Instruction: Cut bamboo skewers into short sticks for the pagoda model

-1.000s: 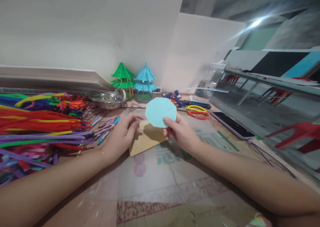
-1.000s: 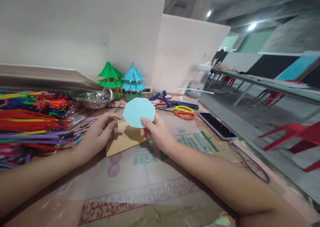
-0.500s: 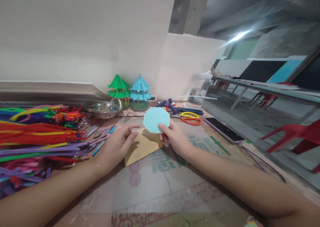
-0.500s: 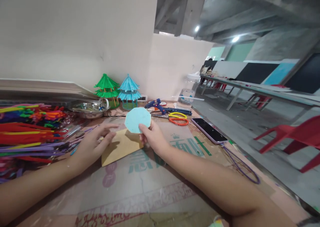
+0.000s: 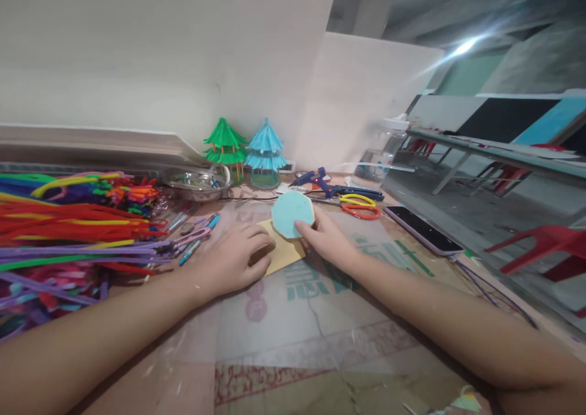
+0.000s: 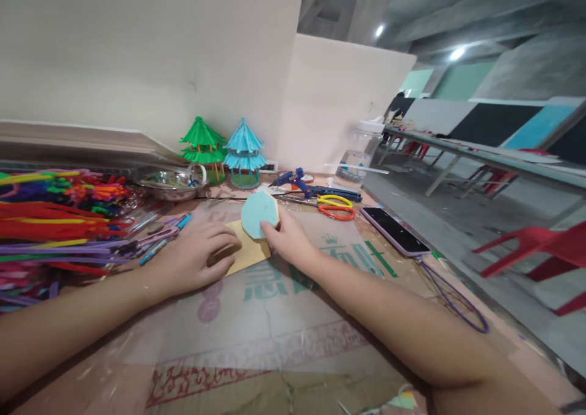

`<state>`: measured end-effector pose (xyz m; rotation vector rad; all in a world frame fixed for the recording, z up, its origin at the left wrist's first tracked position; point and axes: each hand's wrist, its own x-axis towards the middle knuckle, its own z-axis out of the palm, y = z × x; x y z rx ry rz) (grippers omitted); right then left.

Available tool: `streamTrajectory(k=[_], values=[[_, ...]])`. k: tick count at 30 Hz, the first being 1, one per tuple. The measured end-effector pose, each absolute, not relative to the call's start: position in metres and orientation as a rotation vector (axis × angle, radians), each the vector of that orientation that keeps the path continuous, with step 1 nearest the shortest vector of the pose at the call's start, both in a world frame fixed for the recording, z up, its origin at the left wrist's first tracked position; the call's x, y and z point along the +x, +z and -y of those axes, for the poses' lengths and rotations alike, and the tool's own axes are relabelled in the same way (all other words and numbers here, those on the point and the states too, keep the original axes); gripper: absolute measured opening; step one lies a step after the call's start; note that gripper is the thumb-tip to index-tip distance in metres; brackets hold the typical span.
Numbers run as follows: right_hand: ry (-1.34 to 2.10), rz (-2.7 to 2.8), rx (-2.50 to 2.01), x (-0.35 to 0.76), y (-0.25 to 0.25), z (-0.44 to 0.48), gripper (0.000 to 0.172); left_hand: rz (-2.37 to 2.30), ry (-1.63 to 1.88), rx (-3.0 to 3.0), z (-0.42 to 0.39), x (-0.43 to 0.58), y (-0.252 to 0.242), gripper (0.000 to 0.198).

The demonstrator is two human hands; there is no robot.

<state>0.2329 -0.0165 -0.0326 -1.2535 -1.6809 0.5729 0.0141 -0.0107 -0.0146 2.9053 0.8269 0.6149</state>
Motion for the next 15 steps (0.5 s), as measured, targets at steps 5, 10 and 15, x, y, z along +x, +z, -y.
streamTrajectory(k=[5,10,15], values=[[0.402,1.896,-1.409,0.2351,-0.0269,0.018,0.031,-0.821,0.549,2.873,0.008,0.0154,-0.0173,0.023],[0.331,1.963,-1.383,0.2344,-0.0251,0.019,0.038,-0.827,0.525,2.887,0.0087,0.0151,-0.0176,0.025],[0.254,2.009,-1.316,0.2322,-0.0275,0.0139,0.057,-0.866,0.448,2.885,0.009,0.016,-0.0172,0.029]])
